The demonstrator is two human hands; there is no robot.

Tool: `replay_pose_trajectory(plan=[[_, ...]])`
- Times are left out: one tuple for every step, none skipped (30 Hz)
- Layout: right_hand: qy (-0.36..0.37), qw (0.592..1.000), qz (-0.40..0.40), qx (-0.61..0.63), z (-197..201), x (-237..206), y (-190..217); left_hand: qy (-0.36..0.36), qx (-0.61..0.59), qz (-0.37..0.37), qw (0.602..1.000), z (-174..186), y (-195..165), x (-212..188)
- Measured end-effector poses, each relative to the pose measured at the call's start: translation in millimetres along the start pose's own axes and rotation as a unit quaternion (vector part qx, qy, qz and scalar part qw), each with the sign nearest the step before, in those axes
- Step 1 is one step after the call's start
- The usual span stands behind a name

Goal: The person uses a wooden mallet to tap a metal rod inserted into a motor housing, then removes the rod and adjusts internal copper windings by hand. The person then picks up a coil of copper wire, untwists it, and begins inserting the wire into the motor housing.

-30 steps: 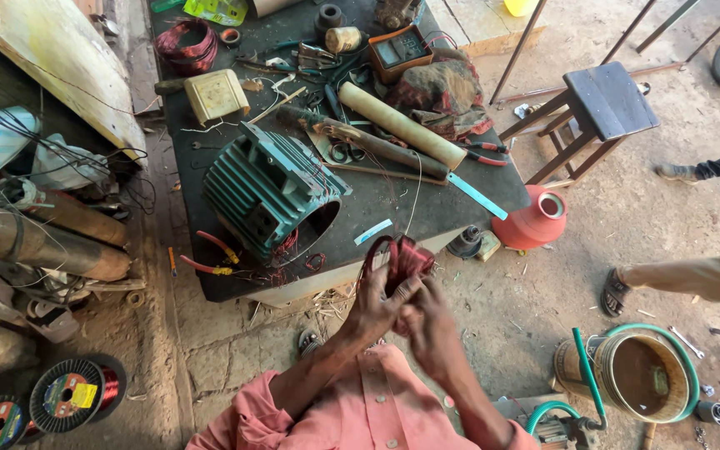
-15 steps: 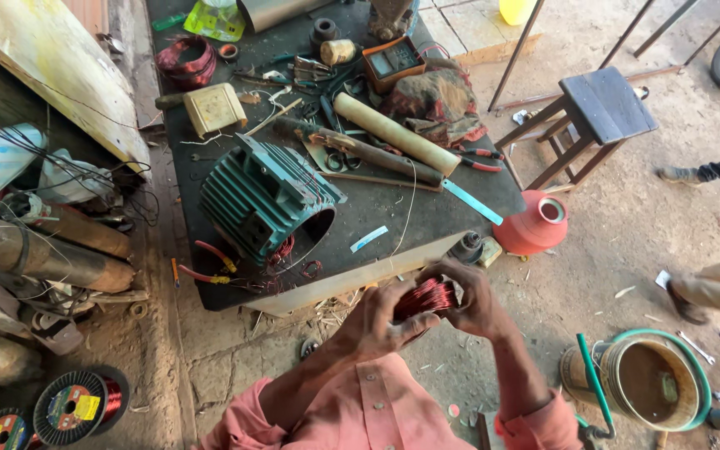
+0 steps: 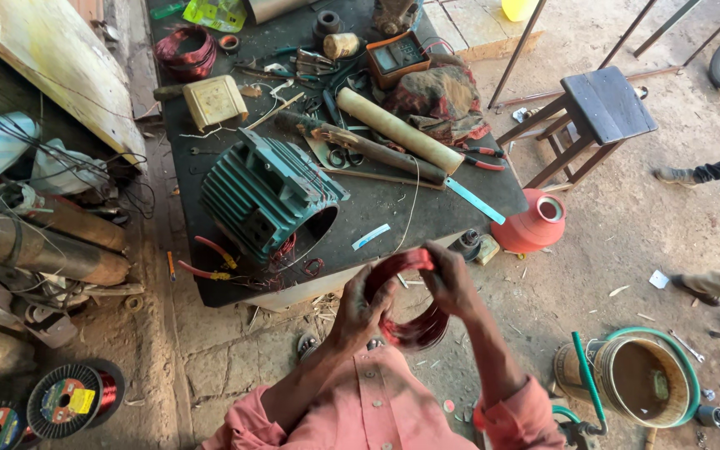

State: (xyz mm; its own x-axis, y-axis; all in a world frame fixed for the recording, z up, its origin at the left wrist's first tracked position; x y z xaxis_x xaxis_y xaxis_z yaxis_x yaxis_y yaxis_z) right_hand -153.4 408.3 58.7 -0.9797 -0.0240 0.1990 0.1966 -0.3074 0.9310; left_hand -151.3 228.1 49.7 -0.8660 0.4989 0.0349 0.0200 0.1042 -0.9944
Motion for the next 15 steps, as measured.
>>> replay_pose_trajectory(plan=[[0.022, 1.000, 0.005, -0.004, 0.9, 9.7, 3.9, -0.010, 0.032, -0.002, 0.999, 3.7, 5.0, 4.2], [0.045, 0.999, 0.010, -0.009, 1.6, 20.7, 7.2, -0.021, 0.063, -0.005, 0.998, 7.5, 10.5, 7.3], [0.069, 0.998, 0.000, -0.011, 1.5, 32.5, 7.4, -0.034, 0.107, -0.006, 0.994, 11.8, 16.3, 10.0], [0.094, 0.995, -0.010, -0.012, 0.0, 44.5, 6.4, -0.048, 0.151, -0.007, 0.987, 17.1, 22.9, 13.4], [0.119, 0.993, -0.019, -0.013, -2.4, 54.0, 4.5, -0.062, 0.195, -0.008, 0.979, 22.7, 29.9, 16.8], [0.135, 0.990, -0.025, -0.015, -7.7, 62.5, 1.5, -0.074, 0.195, 0.006, 0.978, 29.3, 39.7, 18.6], [0.152, 0.988, -0.030, -0.018, -14.4, 71.0, -3.1, -0.086, 0.195, 0.021, 0.977, 35.2, 49.6, 19.7], [0.168, 0.985, -0.036, -0.020, -20.8, 78.2, -8.4, -0.098, 0.194, 0.036, 0.975, 41.6, 59.3, 21.3], [0.180, 0.982, -0.049, -0.034, -27.0, 84.1, -16.0, -0.102, 0.226, 0.067, 0.966, 47.3, 70.8, 23.7], [0.191, 0.978, -0.064, -0.048, -33.7, 89.7, -24.4, -0.104, 0.258, 0.100, 0.955, 52.7, 81.6, 26.6], [0.202, 0.974, -0.079, -0.063, -38.7, 94.0, -33.2, -0.105, 0.287, 0.133, 0.943, 56.9, 92.0, 28.3], [0.216, 0.970, -0.081, -0.070, -43.4, 100.2, -40.0, -0.098, 0.194, 0.164, 0.962, 57.2, 104.0, 32.2], [0.231, 0.966, -0.084, -0.077, -47.2, 108.3, -46.7, -0.091, 0.099, 0.191, 0.972, 55.7, 114.9, 38.2], [0.245, 0.962, -0.086, -0.084, -50.4, 116.1, -52.9, -0.082, 0.002, 0.217, 0.973, 51.8, 124.7, 43.0], [0.253, 0.960, -0.090, -0.082, -52.1, 125.0, -58.3, -0.109, -0.008, 0.232, 0.967, 53.9, 131.6, 46.7]])
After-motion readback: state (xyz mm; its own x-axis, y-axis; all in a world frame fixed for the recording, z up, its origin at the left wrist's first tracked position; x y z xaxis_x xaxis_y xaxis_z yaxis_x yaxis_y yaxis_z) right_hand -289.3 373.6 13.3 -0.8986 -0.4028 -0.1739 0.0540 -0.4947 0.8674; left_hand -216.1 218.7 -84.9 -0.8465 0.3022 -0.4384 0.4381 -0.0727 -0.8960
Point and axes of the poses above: each hand's wrist, its own x-axis towards the middle knuckle, its own z-axis out of the back of the hand, y = z × x, the point moved 7 cm from there along x, towards the middle knuckle, and after that the axes turned 11 degrees about x, right-handed, at the moved point
